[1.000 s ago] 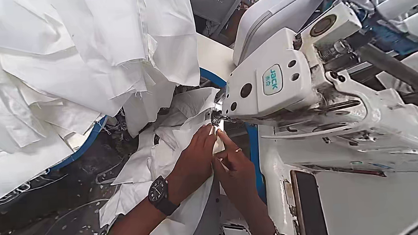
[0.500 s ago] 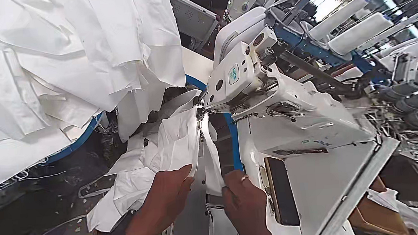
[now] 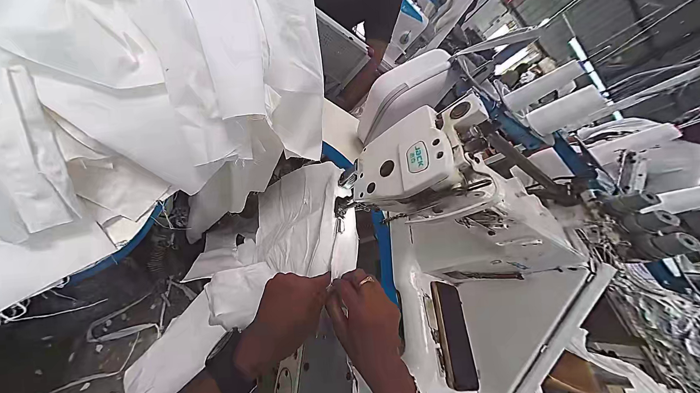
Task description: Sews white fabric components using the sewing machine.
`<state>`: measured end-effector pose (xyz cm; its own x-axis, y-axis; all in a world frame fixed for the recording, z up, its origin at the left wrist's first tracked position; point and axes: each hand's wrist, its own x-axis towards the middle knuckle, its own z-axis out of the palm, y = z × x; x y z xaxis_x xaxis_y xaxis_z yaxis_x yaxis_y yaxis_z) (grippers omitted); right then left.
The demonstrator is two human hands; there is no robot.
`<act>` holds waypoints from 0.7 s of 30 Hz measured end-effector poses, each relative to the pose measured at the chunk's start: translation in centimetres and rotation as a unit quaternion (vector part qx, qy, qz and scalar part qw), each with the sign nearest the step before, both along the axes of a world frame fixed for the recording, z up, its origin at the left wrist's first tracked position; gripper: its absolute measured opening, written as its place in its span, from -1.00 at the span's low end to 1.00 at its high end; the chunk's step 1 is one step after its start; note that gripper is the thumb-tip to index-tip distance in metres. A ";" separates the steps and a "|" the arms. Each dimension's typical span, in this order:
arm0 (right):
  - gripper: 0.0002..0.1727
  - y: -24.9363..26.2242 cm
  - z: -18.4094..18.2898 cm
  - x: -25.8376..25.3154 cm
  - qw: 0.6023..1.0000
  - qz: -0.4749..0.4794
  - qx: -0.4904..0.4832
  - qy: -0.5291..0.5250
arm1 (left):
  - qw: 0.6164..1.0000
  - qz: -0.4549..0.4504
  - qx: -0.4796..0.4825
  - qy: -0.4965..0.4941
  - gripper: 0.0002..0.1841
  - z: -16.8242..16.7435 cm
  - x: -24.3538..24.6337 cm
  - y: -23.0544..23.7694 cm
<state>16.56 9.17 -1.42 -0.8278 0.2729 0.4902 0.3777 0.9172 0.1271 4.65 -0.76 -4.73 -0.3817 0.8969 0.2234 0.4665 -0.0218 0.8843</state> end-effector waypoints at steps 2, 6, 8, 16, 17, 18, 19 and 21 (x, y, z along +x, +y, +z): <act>-0.80 0.8 -0.3 -0.5 1.000 -0.004 -0.017 0.020 | 1.000 -0.006 -0.030 -0.002 -0.65 0.8 -0.4 0.7; -0.80 2.2 -0.5 0.9 0.988 -0.080 -0.120 0.045 | 0.977 0.188 0.025 0.094 -0.80 -1.1 0.9 -1.2; -0.84 3.6 0.4 1.4 0.965 -0.114 -0.235 -0.019 | 0.957 0.260 -0.041 0.124 -0.81 -5.2 0.1 -3.2; -0.46 5.3 -3.5 1.1 0.767 -0.074 -0.480 -0.418 | 0.982 -0.055 -0.052 -0.171 -0.70 -0.3 1.3 -10.5; -0.50 4.9 -3.3 1.0 0.751 -0.056 -0.469 -0.461 | 0.981 -0.060 -0.130 -0.135 -0.71 -0.6 0.4 -10.4; -0.52 4.8 -3.1 0.7 0.735 -0.038 -0.453 -0.502 | 0.969 -0.046 -0.225 -0.088 -0.72 -1.2 -0.8 -10.0; -0.54 4.6 -2.9 0.3 0.722 -0.033 -0.434 -0.538 | 0.948 -0.003 -0.312 -0.054 -0.72 -1.9 -1.8 -9.4; -0.53 4.4 -3.3 0.3 0.727 -0.031 -0.382 -0.570 | 0.935 0.136 -0.327 -0.018 -0.75 -2.6 -2.3 -9.0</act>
<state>16.90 13.60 -4.73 -0.5508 0.1596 -0.8192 0.4704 0.8702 -0.1468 2.39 -9.73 -7.28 -0.6129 0.7057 -0.3554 0.3455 0.6438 0.6828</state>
